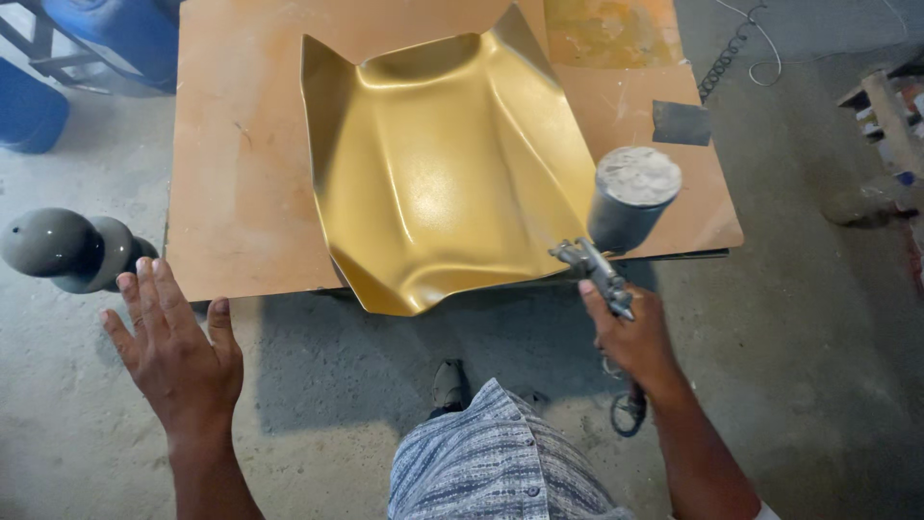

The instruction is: The person sands a gold-colored curved panel with a sanding block, then uses a spray gun to apply a clear coat over the entire surface. The panel is placed on a workbench and rotated to access different sides during spraying.

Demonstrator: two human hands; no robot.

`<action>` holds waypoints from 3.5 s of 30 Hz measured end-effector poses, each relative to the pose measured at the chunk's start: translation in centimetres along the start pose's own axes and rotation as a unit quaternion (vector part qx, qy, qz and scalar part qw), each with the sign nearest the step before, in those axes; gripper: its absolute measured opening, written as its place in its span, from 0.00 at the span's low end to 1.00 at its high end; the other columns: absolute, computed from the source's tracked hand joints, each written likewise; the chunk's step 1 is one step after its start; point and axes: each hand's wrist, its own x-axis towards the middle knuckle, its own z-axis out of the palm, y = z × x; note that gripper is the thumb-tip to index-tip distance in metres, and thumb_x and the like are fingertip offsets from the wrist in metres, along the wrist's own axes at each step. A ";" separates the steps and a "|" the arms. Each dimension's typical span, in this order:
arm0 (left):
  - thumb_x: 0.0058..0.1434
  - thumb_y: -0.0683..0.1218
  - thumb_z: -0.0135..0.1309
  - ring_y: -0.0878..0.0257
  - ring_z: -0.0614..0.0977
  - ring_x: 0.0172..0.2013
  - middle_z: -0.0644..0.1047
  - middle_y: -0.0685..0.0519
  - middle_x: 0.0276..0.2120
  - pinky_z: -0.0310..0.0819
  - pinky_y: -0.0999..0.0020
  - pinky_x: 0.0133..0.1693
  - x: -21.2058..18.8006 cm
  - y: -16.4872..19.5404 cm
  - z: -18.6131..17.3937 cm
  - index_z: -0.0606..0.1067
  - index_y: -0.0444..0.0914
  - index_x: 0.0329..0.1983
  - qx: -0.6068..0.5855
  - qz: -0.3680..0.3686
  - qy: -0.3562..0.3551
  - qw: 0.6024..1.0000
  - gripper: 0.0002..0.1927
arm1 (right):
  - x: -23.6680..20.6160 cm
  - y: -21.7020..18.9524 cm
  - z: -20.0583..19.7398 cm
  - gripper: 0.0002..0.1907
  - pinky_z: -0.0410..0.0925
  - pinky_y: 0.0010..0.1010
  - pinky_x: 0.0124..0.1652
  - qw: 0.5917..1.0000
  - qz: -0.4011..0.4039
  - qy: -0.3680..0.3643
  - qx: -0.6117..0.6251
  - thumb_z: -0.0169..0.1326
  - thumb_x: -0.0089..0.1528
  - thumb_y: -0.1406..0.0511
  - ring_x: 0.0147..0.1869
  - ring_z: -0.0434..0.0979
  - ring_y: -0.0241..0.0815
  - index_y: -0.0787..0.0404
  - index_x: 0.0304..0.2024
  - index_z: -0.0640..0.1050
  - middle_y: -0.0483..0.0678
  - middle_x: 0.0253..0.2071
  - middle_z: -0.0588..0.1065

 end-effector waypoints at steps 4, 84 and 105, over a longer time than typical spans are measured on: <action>0.80 0.55 0.42 0.42 0.55 0.78 0.60 0.35 0.76 0.40 0.36 0.74 -0.5 -1.3 0.1 0.56 0.30 0.80 0.007 -0.009 0.004 1.000 0.34 | 0.0 -4.3 4.5 0.18 0.67 0.29 0.16 0.994 -0.032 -0.098 0.043 0.54 0.66 0.55 0.14 0.73 0.34 0.61 0.29 0.77 0.43 0.15 0.71; 0.76 0.55 0.41 0.44 0.57 0.77 0.61 0.37 0.75 0.43 0.38 0.73 4.4 -4.7 3.8 0.58 0.31 0.78 0.015 -0.041 0.012 0.999 0.34 | 13.1 -13.1 5.8 0.20 0.67 0.34 0.20 0.998 -0.063 0.015 -0.009 0.56 0.66 0.56 0.16 0.75 0.39 0.67 0.29 0.76 0.49 0.15 0.71; 0.77 0.54 0.47 0.42 0.63 0.75 0.65 0.35 0.74 0.52 0.36 0.75 -0.2 -9.5 4.8 0.60 0.28 0.78 0.097 -0.054 0.029 0.993 0.34 | 18.4 -16.6 8.6 0.23 0.68 0.31 0.18 0.992 -0.104 -0.010 0.067 0.56 0.67 0.53 0.17 0.73 0.36 0.66 0.28 0.74 0.46 0.18 0.70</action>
